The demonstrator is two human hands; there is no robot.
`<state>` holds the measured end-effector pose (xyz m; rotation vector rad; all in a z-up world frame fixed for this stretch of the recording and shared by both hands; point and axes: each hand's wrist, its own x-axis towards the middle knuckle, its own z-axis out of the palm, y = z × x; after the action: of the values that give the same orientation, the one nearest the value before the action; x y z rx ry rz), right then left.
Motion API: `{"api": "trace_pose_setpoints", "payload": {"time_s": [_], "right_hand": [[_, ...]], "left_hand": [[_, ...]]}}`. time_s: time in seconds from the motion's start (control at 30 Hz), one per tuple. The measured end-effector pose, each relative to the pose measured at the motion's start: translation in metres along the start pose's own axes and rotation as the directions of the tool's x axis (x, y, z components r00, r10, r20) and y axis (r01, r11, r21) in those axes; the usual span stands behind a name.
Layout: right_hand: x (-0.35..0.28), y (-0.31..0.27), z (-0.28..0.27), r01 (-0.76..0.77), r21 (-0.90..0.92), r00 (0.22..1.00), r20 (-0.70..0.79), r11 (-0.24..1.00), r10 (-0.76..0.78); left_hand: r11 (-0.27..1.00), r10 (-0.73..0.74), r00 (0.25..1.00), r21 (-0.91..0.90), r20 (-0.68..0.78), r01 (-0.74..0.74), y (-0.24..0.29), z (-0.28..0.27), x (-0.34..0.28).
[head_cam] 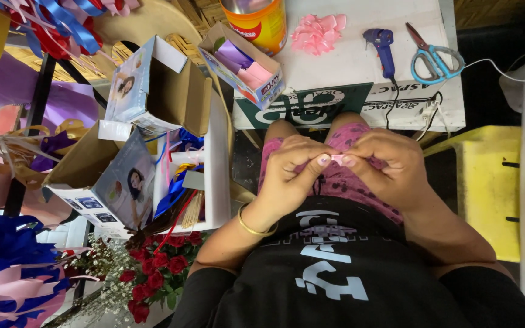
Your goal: The person folds pink paper ribbons into small flower shapes and uses a hot glue gun to attach them to a central base. They repeatedly pick up the glue gun, apply adhesive, and press the folded paper pieces together to build a larger floral arrangement.
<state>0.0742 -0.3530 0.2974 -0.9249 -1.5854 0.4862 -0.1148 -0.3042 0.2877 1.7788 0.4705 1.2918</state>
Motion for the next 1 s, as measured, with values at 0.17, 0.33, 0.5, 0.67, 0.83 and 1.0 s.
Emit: {"api": "trace_pose_setpoints", "payload": {"time_s": [0.17, 0.33, 0.5, 0.67, 0.83, 1.0], "right_hand": [[-0.005, 0.008, 0.0, -0.009, 0.042, 1.0, -0.025, 0.999, 0.01], [-0.01, 0.021, -0.007, -0.06, 0.129, 0.996, -0.06, 0.99, 0.069], [-0.009, 0.018, -0.002, -0.104, 0.233, 0.989, -0.081, 0.967, 0.126], [-0.005, 0.013, 0.002, -0.093, 0.205, 0.992, -0.064, 0.974, 0.108], [0.0, 0.007, 0.002, -0.088, 0.185, 0.995, -0.037, 0.979, 0.096], [-0.004, 0.015, 0.0, -0.1, 0.172, 0.995, -0.006, 0.98, 0.102]], "left_hand": [[0.997, -0.055, 0.997, -0.05, -0.047, 0.052, 0.001, -0.001, -0.004], [0.981, -0.087, 0.98, -0.184, -0.181, 0.054, -0.002, -0.018, -0.004], [0.979, -0.078, 0.99, -0.197, -0.119, 0.054, 0.002, -0.014, 0.0], [0.997, -0.037, 0.999, -0.066, -0.031, 0.035, -0.004, -0.014, -0.002], [1.0, 0.02, 0.998, -0.021, -0.065, -0.021, -0.001, -0.012, 0.001], [0.996, 0.071, 0.994, 0.054, -0.08, -0.067, 0.003, -0.012, 0.004]]}}
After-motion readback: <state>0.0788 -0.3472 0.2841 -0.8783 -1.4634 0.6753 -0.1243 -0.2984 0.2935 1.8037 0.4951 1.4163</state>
